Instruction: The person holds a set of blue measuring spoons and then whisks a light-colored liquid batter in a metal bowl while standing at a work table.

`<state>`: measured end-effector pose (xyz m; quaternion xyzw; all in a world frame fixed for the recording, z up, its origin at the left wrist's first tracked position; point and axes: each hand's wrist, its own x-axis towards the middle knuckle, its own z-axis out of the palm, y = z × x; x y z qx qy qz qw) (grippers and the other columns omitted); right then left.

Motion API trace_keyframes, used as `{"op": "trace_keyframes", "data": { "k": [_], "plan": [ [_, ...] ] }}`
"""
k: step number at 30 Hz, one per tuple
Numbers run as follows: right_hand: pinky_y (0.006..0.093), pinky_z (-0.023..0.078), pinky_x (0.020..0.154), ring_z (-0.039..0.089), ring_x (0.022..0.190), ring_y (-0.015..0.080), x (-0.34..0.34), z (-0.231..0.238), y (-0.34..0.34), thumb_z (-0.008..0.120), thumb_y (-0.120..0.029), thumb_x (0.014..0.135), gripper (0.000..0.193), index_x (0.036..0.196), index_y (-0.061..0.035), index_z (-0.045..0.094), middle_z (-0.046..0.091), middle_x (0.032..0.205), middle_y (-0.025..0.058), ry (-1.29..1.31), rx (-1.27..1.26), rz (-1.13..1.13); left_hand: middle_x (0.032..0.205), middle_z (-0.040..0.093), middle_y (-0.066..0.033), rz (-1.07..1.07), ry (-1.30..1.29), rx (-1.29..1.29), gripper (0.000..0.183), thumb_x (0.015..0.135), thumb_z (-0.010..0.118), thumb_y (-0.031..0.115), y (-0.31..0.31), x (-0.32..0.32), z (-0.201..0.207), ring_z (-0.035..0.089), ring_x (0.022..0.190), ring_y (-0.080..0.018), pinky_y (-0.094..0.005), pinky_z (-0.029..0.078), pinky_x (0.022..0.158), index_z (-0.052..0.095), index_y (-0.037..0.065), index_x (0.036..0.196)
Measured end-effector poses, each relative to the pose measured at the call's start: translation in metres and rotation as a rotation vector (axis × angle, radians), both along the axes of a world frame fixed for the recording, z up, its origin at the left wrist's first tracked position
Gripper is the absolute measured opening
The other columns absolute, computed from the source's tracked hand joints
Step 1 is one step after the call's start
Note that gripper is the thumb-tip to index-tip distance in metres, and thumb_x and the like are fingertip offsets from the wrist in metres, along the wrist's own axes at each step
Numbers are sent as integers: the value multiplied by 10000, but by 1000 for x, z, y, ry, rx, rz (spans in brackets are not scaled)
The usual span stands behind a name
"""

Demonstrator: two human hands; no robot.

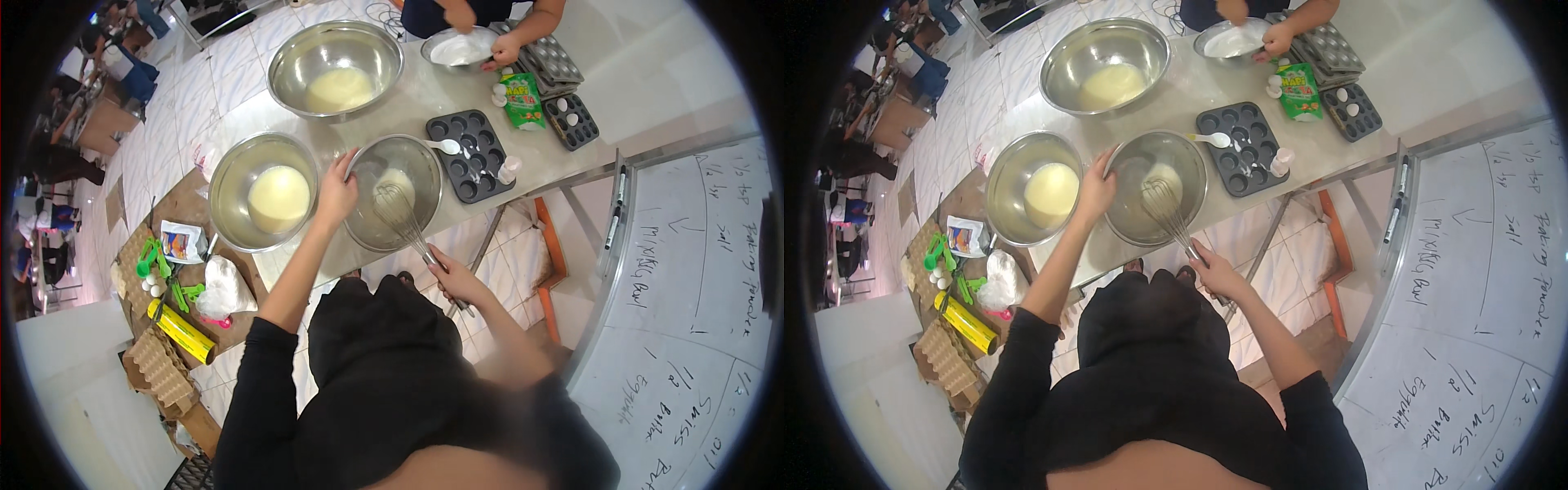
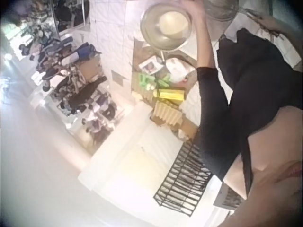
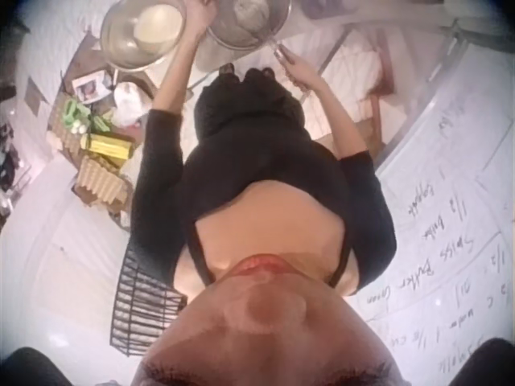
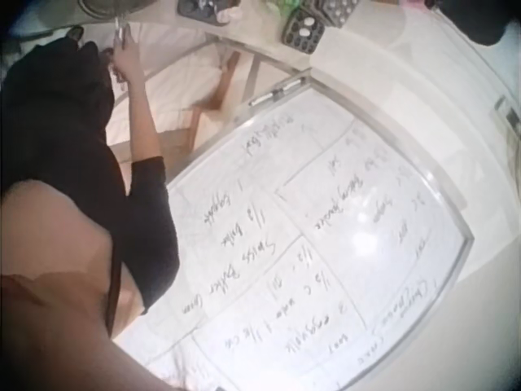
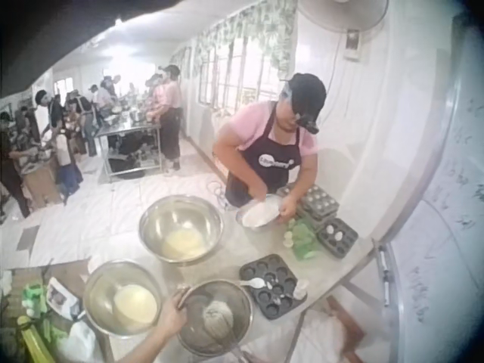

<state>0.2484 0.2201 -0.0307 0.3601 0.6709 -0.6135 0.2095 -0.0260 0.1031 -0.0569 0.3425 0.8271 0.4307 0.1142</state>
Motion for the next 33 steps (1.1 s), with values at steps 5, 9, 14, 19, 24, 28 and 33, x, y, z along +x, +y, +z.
{"op": "trace_keyframes", "data": {
  "k": [5, 9, 14, 19, 24, 28, 33],
  "plan": [
    [299, 424, 454, 441, 429, 121, -11, 28, 42, 473, -275, 942, 514, 1429, -226, 316, 432, 548, 22, 28, 181, 236, 1316, 486, -158, 25, -60, 233, 412, 879, 476, 18, 18, 14, 11, 438, 1225, -375, -390, 373, 1011, 510, 140, 1271],
    [323, 436, 476, 454, 442, 126, -9, 40, 30, 476, -269, 940, 504, 1422, -233, 334, 445, 554, 30, -2, 231, 183, 1323, 485, -139, 6, -59, 164, 407, 882, 483, 38, 29, 14, 11, 436, 1227, -372, -396, 371, 1014, 503, 143, 1275],
    [273, 396, 414, 440, 431, 98, 1, 30, 41, 458, -272, 955, 513, 1438, -258, 289, 421, 526, -7, 66, -41, -76, 1333, 476, -122, -38, -23, 81, 378, 896, 480, 75, 42, 17, 10, 431, 1232, -349, -458, 375, 998, 519, 151, 1264],
    [256, 388, 387, 439, 421, 89, -4, 43, 33, 458, -280, 954, 526, 1444, -217, 277, 460, 593, 8, 6, -146, 84, 1291, 502, -136, -32, -19, 150, 333, 915, 481, 164, 42, 8, 4, 464, 1193, -337, -591, 344, 954, 545, 165, 1242],
    [229, 374, 394, 418, 435, 76, 1, 15, 26, 459, -324, 954, 523, 1440, -234, 290, 436, 591, 3, 50, 60, 137, 1221, 544, -208, -10, 80, 101, 297, 928, 502, 194, 53, 10, 20, 521, 1122, -369, -387, 427, 930, 577, 122, 1207],
    [234, 373, 393, 390, 426, 72, 3, 32, 21, 450, -326, 957, 521, 1443, -248, 279, 384, 570, -25, 65, -138, -112, 1218, 548, -206, -19, 47, 68, 315, 949, 467, 285, 54, 17, 19, 526, 1120, -361, -386, 423, 933, 592, 146, 1202],
    [244, 383, 389, 394, 420, 74, -5, 43, 24, 458, -315, 957, 518, 1441, -259, 281, 393, 568, -22, -1, -117, -15, 1241, 542, -182, -12, 150, -60, 343, 955, 437, 341, 57, 26, 24, 519, 1136, -356, -426, 400, 953, 592, 175, 1212]
  ]
}}
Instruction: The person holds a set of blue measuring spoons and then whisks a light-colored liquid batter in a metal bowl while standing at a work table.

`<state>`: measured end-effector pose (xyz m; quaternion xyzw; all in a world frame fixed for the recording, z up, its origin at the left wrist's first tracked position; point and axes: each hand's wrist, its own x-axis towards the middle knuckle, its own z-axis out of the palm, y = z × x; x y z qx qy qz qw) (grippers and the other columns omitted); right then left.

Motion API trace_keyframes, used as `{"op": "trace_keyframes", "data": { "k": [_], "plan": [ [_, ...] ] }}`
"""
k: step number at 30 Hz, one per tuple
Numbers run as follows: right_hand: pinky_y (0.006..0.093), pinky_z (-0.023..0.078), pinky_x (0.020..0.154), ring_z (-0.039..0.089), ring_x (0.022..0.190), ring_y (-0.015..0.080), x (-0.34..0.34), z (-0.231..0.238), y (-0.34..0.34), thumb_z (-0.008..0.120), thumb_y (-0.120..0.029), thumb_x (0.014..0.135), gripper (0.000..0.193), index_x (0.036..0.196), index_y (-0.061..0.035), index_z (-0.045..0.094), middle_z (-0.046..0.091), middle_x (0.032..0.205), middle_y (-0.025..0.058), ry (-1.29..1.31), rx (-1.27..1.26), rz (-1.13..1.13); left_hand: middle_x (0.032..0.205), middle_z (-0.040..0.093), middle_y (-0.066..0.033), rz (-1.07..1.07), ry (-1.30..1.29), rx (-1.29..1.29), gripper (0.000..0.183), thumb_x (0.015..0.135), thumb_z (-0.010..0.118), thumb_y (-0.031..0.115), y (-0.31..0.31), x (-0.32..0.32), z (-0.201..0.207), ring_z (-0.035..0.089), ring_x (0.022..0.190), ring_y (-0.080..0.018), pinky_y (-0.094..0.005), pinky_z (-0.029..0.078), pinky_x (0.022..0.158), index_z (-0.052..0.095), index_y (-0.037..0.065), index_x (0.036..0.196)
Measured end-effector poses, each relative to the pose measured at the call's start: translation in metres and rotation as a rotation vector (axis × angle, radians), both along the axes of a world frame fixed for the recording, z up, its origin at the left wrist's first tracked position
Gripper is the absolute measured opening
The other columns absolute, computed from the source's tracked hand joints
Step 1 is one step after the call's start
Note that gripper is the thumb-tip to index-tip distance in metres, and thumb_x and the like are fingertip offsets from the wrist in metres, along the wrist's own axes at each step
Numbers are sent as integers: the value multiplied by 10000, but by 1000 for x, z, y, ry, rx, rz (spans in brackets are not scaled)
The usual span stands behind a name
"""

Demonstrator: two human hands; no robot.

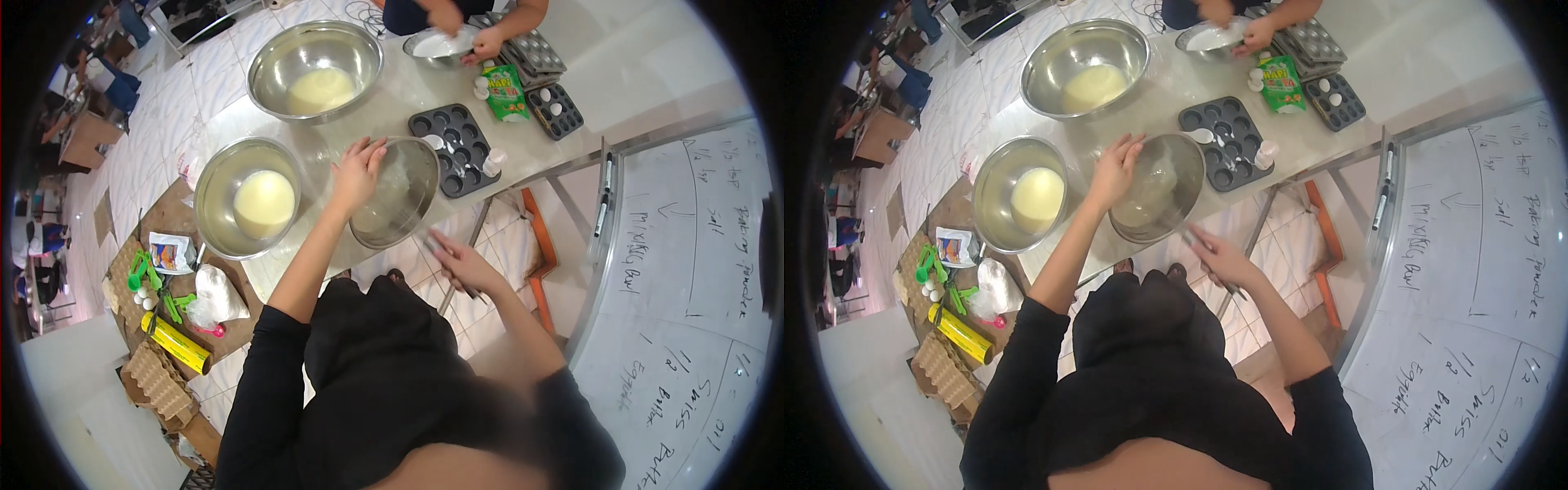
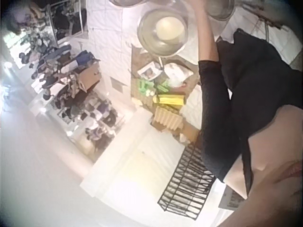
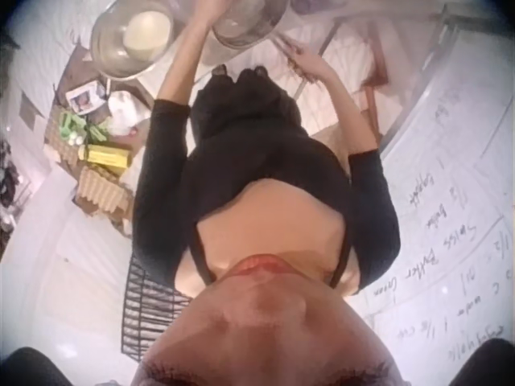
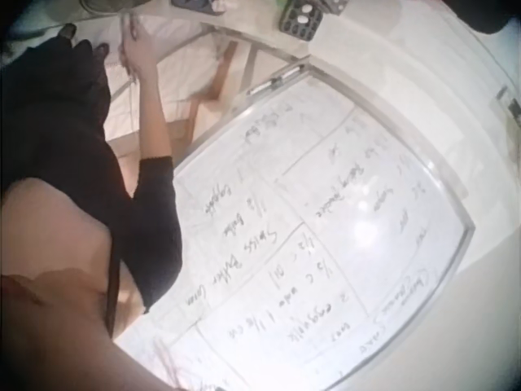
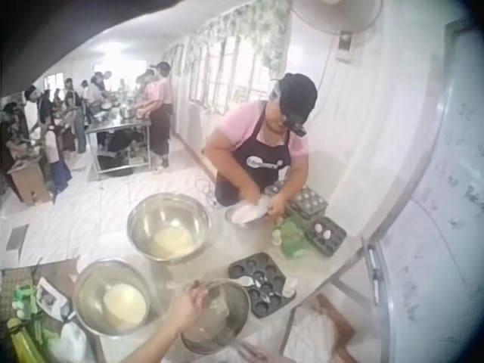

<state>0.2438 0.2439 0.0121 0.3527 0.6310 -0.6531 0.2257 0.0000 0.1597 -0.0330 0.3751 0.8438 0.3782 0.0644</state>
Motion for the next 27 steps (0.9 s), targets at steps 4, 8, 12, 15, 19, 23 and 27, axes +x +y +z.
{"op": "trace_keyframes", "data": {
  "k": [4, 8, 12, 15, 19, 23, 27],
  "plan": [
    [249, 397, 391, 432, 430, 77, -1, -11, -3, 473, -315, 951, 514, 1433, -265, 302, 444, 581, -1, 12, 153, 75, 1310, 495, -135, -9, -176, 82, 378, 947, 412, 422, 3, -12, -10, 406, 1252, -331, -709, 243, 936, 572, 236, 1234],
    [252, 413, 409, 438, 433, 82, 13, -32, -2, 461, -329, 956, 511, 1435, -255, 300, 459, 592, 4, 30, 62, 52, 1308, 499, -129, -48, -217, 95, 387, 948, 404, 428, 9, -8, -13, 419, 1243, -327, -710, 248, 931, 567, 235, 1242],
    [248, 407, 412, 418, 434, 84, 5, -14, 6, 431, -329, 966, 506, 1441, -231, 288, 436, 590, -2, 13, -37, 33, 1298, 509, -129, -20, -230, 71, 387, 950, 401, 421, 4, -11, -12, 429, 1234, -331, -709, 266, 914, 571, 228, 1239],
    [248, 396, 405, 410, 431, 77, 10, -34, 11, 431, -344, 966, 506, 1442, -260, 281, 437, 581, -4, 23, 138, -68, 1264, 529, -159, -59, -198, 126, 362, 950, 419, 388, 11, -13, -8, 454, 1207, -345, -624, 322, 945, 594, 210, 1211],
    [248, 390, 405, 420, 429, 76, 15, -18, 16, 460, -322, 958, 521, 1443, -280, 273, 429, 574, -1, 46, -49, 85, 1204, 555, -213, -74, -225, 151, 326, 946, 444, 343, 15, -11, -2, 490, 1155, -371, -467, 390, 952, 624, 186, 1168],
    [243, 382, 403, 411, 422, 72, 16, -21, 4, 468, -322, 956, 523, 1441, -287, 276, 404, 552, -12, 41, -6, 125, 1220, 545, -215, -75, -173, 122, 322, 946, 444, 341, 16, -12, -2, 501, 1127, -400, -487, 390, 947, 626, 191, 1166],
    [232, 346, 389, 369, 423, 70, 17, -24, 11, 443, -304, 968, 500, 1440, -296, 276, 394, 580, -18, 27, 9, -92, 1295, 496, -186, -44, -208, 111, 323, 942, 444, 365, 19, -8, 1, 470, 1167, -396, -591, 353, 940, 628, 217, 1163]
  ]
}}
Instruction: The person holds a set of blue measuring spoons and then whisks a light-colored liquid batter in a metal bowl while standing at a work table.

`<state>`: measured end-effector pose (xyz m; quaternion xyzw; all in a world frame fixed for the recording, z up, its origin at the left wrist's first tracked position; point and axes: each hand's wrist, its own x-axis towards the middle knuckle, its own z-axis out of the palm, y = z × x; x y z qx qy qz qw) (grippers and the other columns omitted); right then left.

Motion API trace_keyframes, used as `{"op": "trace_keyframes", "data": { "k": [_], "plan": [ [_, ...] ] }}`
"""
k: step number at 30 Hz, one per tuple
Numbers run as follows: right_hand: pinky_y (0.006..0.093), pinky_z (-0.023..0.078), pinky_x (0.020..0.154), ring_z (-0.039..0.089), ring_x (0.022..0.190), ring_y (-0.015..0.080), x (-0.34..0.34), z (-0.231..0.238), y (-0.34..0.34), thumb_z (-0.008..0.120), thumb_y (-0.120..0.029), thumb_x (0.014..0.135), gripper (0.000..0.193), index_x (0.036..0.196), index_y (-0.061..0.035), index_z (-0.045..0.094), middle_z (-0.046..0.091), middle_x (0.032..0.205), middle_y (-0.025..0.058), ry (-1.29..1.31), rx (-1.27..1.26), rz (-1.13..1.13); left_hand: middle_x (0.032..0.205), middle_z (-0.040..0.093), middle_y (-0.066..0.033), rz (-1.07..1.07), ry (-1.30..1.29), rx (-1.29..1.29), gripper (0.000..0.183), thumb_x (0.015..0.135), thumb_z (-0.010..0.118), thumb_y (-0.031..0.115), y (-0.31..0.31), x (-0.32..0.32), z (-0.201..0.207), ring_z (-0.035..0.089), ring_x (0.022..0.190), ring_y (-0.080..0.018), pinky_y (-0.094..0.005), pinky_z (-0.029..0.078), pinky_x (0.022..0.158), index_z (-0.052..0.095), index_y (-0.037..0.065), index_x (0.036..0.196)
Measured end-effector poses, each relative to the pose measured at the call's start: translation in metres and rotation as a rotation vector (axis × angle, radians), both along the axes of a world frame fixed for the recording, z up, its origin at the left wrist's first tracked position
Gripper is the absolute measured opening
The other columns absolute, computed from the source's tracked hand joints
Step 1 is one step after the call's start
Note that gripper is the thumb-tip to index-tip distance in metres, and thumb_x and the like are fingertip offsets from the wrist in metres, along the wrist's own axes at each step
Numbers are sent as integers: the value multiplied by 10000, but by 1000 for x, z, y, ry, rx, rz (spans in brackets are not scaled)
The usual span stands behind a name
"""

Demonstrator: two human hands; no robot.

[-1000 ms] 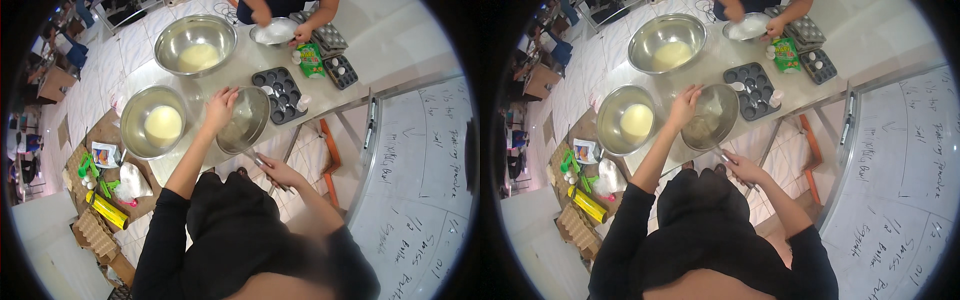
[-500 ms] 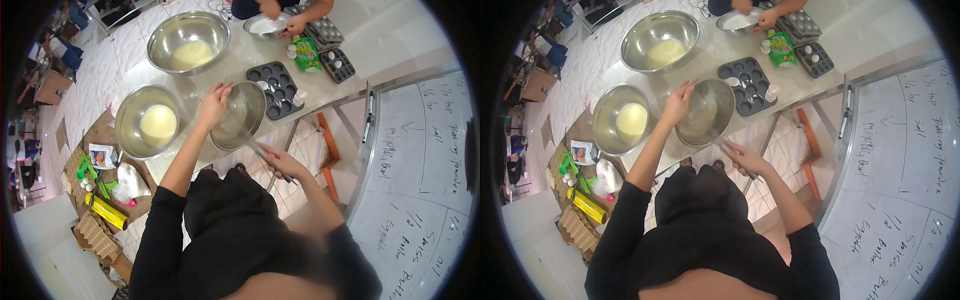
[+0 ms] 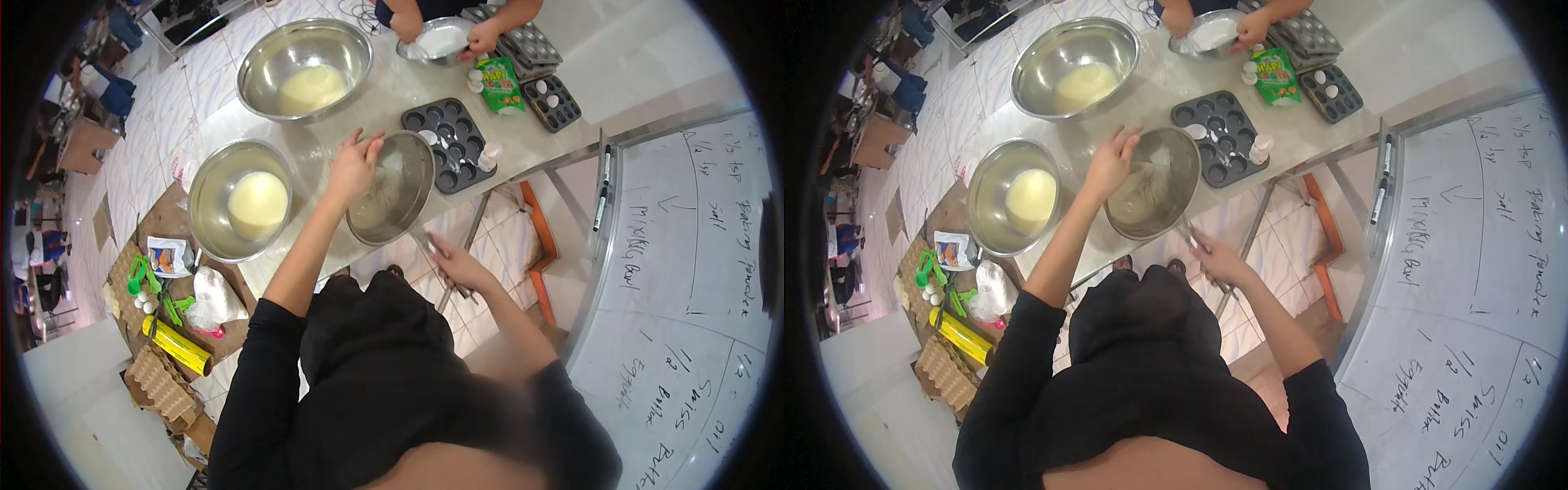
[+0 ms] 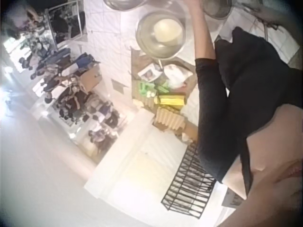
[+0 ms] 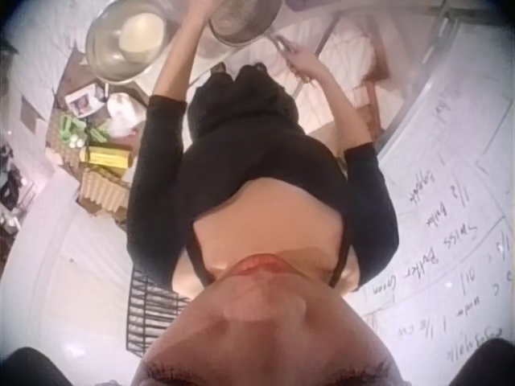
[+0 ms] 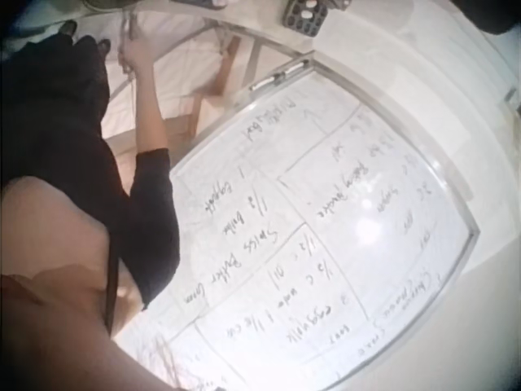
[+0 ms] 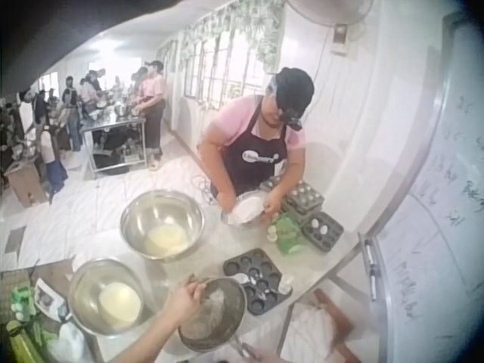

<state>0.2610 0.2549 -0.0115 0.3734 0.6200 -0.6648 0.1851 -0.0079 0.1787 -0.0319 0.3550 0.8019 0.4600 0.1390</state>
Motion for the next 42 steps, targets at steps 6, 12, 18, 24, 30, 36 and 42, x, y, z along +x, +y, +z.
{"op": "trace_keyframes", "data": {
  "k": [6, 12, 18, 24, 30, 36, 42],
  "plan": [
    [223, 341, 395, 358, 440, 62, -5, 2, 0, 446, -300, 969, 506, 1443, -270, 273, 425, 638, -11, -92, -90, -116, 1378, 417, -129, -27, 74, -158, 334, 932, 442, 418, 5, 5, 9, 366, 1273, -357, -710, 265, 936, 622, 264, 1167],
    [225, 354, 385, 394, 432, 69, 7, -3, -8, 462, -346, 960, 522, 1442, -281, 272, 453, 640, -1, -13, -166, 15, 1358, 439, -125, -36, 108, -180, 334, 928, 444, 422, 7, 10, 11, 376, 1264, -353, -701, 252, 956, 623, 263, 1162],
    [210, 332, 379, 373, 431, 65, 14, -3, -12, 448, -336, 966, 513, 1443, -278, 269, 434, 638, -2, 74, -393, -155, 1344, 455, -122, -27, 76, -181, 337, 925, 453, 420, 9, 10, 8, 380, 1261, -343, -697, 247, 959, 624, 253, 1162],
    [217, 337, 377, 347, 441, 61, 10, -4, -19, 429, -309, 974, 517, 1453, -274, 239, 419, 643, 2, 41, -314, -203, 1336, 462, -124, -47, 95, -177, 335, 925, 458, 418, 11, 14, 8, 389, 1253, -340, -693, 255, 954, 626, 251, 1162],
    [218, 349, 372, 382, 428, 64, 18, 1, -11, 412, -309, 977, 516, 1457, -254, 230, 440, 644, 6, 76, -461, -141, 1324, 475, -128, -52, 96, -155, 332, 927, 458, 408, 11, 15, 4, 411, 1236, -346, -691, 269, 942, 629, 245, 1161],
    [210, 328, 377, 344, 441, 59, 2, 14, -13, 413, -336, 981, 517, 1457, -258, 226, 424, 639, -3, 61, -385, -159, 1312, 491, -131, -63, 82, -122, 332, 928, 455, 408, 7, 0, 0, 421, 1233, -345, -686, 289, 927, 630, 243, 1158],
    [208, 337, 377, 356, 436, 64, 10, 4, -23, 446, -347, 968, 540, 1456, -277, 226, 464, 688, 21, 51, -496, -58, 1300, 487, -192, -92, 273, -285, 369, 947, 423, 400, 12, 6, 15, 504, 1143, -364, -421, 406, 949, 611, 188, 1184]
  ]
}}
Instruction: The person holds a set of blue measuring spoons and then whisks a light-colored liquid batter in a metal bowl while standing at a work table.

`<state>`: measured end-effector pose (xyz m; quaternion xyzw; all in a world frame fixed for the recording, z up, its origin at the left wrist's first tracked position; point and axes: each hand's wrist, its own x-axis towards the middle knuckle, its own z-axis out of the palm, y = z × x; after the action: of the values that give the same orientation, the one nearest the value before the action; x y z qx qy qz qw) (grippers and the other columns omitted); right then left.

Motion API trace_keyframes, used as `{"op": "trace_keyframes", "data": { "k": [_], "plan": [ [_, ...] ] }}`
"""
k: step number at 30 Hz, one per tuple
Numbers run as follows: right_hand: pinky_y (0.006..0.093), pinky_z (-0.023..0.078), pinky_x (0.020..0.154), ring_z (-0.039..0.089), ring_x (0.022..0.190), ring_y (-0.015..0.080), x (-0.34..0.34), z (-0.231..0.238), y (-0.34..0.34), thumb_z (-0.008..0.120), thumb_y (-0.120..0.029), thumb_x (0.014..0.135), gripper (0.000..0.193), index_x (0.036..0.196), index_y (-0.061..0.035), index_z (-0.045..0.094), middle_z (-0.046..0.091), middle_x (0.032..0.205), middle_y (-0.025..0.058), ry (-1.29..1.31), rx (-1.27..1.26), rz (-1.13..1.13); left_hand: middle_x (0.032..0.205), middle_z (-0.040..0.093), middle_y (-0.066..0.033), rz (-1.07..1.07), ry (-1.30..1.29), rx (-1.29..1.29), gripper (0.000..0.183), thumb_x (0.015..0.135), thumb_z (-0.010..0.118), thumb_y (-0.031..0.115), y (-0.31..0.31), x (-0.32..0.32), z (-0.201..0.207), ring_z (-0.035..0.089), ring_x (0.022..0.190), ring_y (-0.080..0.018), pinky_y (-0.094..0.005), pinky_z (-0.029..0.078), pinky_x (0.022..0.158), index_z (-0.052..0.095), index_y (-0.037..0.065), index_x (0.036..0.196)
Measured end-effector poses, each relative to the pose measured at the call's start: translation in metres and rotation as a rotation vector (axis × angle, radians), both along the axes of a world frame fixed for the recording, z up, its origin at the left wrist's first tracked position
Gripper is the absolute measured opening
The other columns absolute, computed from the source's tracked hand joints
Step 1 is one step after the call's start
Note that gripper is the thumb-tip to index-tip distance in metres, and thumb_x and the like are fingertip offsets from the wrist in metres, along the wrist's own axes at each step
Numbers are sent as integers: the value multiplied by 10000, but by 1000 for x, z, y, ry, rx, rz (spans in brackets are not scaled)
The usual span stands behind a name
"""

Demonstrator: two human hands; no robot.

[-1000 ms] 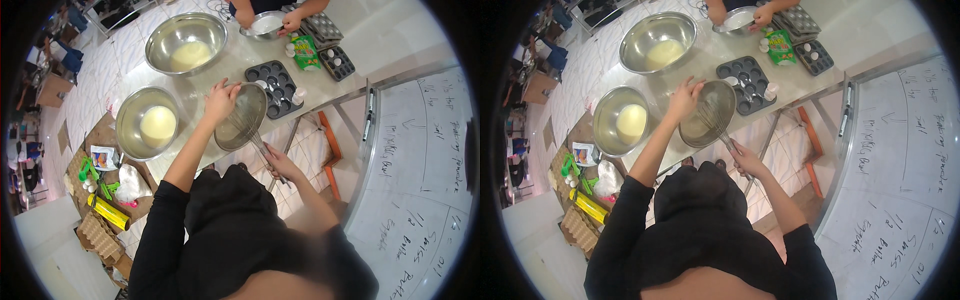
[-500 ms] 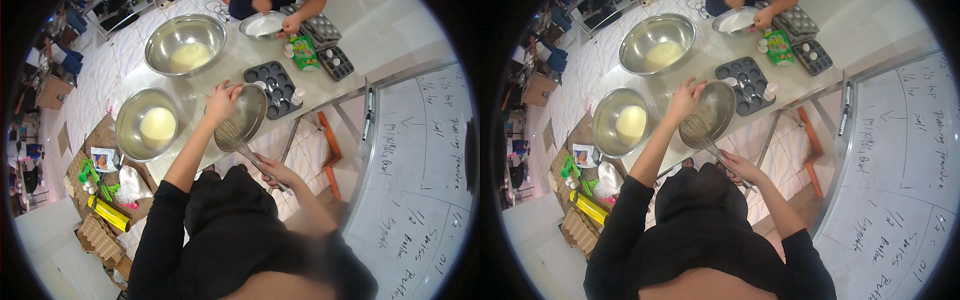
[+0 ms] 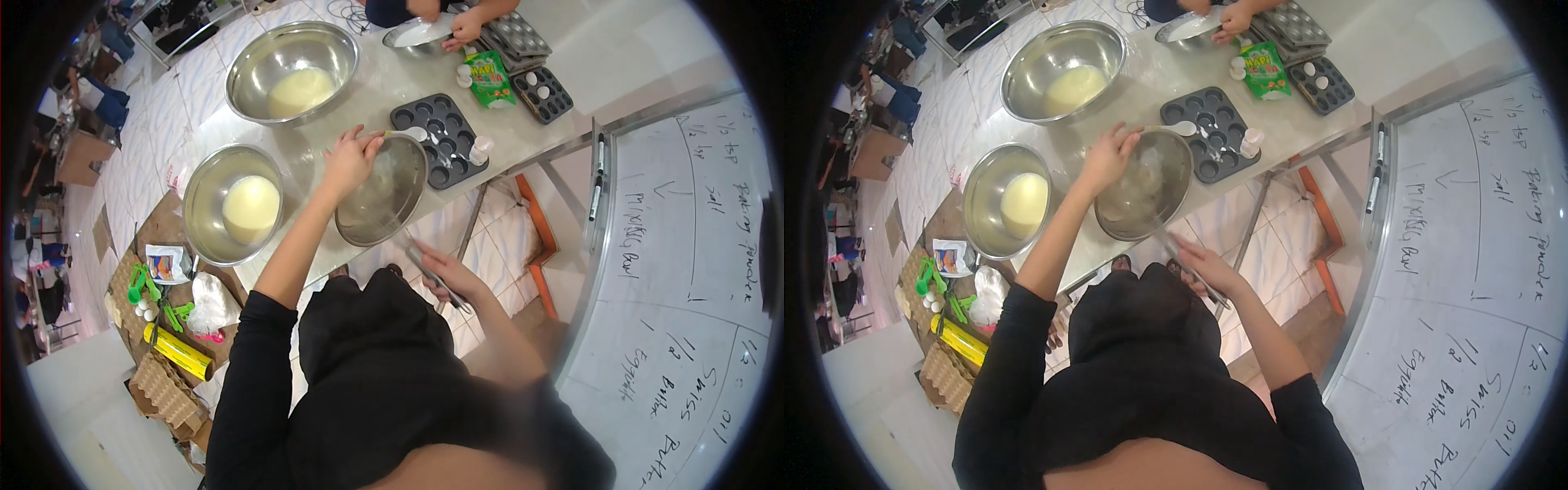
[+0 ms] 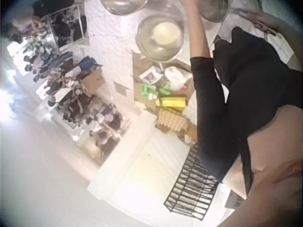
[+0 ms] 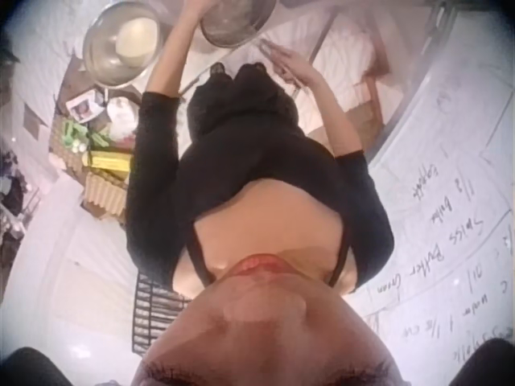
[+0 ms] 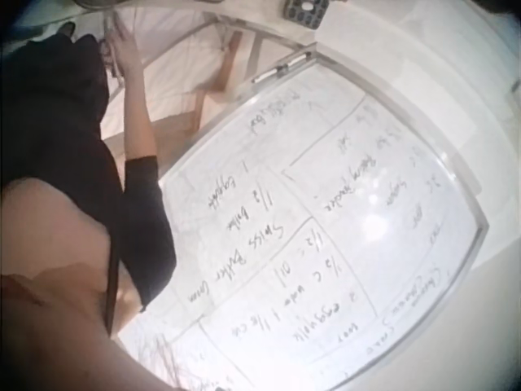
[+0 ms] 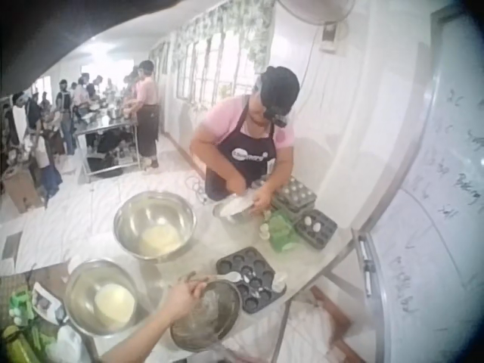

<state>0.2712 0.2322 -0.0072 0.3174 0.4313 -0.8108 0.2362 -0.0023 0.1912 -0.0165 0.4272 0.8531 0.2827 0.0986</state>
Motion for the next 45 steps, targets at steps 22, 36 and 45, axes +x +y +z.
{"op": "trace_keyframes", "data": {
  "k": [22, 36, 45],
  "plan": [
    [218, 349, 368, 391, 434, 70, -14, -7, -34, 440, -322, 969, 528, 1453, -291, 231, 451, 665, 11, -57, 397, -75, 1314, 486, -158, -208, -108, -21, 317, 908, 486, 407, 23, -30, -14, 444, 1214, -348, -509, 347, 982, 660, 232, 1107],
    [221, 375, 374, 392, 432, 80, -11, -7, -65, 424, -332, 972, 534, 1458, -252, 218, 432, 654, 17, -88, 323, -194, 1309, 490, -164, -492, -24, -151, 331, 896, 515, 398, 31, -40, -7, 508, 1139, -364, -423, 402, 965, 668, 180, 1092],
    [209, 368, 392, 367, 443, 64, -22, 13, -90, 403, -331, 980, 522, 1460, -259, 210, 420, 649, 8, -85, 26, -329, 1309, 496, -103, -550, -30, -192, 340, 900, 469, 462, 38, -42, -24, 443, 1212, -335, -631, 340, 928, 648, 261, 1108]
  ]
}}
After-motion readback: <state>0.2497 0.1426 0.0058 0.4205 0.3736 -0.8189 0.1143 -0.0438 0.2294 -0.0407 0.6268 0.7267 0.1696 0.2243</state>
